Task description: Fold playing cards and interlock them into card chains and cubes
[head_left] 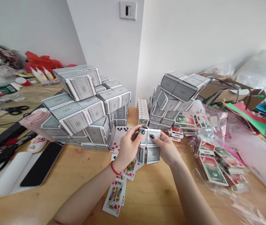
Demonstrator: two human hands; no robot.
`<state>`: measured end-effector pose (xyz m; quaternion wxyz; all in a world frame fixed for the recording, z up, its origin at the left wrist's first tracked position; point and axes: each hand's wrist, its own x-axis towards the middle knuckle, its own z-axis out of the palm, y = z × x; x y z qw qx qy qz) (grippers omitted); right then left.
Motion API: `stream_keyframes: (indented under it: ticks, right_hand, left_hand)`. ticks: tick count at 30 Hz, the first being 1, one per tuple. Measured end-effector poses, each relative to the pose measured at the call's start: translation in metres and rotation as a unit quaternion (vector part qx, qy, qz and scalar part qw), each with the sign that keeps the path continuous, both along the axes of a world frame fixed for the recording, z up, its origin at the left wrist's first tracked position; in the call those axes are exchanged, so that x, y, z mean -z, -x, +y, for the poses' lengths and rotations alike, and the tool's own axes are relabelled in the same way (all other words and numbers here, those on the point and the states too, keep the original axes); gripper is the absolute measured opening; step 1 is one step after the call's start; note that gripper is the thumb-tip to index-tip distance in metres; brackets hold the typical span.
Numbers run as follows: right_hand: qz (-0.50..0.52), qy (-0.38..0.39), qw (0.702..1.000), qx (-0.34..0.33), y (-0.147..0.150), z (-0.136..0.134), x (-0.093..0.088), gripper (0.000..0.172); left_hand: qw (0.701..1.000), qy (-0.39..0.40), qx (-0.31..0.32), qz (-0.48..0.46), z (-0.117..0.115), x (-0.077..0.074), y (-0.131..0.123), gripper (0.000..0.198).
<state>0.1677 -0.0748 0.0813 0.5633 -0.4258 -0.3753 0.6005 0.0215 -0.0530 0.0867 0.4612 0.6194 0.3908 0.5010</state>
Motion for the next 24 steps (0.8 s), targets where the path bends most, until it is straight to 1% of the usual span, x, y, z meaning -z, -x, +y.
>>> stream_keyframes:
  ticks: [6,11,15,18,22,24]
  right_hand:
    - [0.012,0.004,1.0,0.009,0.003,-0.001,-0.001,0.031]
    - [0.04,0.011,0.999,-0.004,0.005,-0.003,-0.004,0.03]
    - [0.061,-0.004,0.998,0.002,0.008,-0.003,-0.005,0.027]
    - [0.067,-0.012,0.998,0.007,0.01,-0.004,-0.005,0.029]
    - [0.046,-0.012,0.999,0.018,0.013,-0.003,-0.003,0.033]
    - [0.005,-0.024,0.999,0.044,0.011,0.0,0.001,0.032]
  left_hand:
    - [1.0,-0.003,-0.01,0.011,-0.001,0.001,-0.002,0.034]
    - [0.999,-0.014,-0.036,0.028,-0.001,0.002,-0.003,0.033]
    - [0.999,-0.014,-0.033,0.021,0.0,0.005,-0.003,0.033]
    - [1.0,-0.011,-0.026,0.01,0.001,0.007,-0.002,0.033]
    - [1.0,-0.003,-0.021,0.004,0.002,0.009,-0.002,0.034]
    - [1.0,-0.002,-0.014,0.003,0.002,0.011,-0.002,0.035]
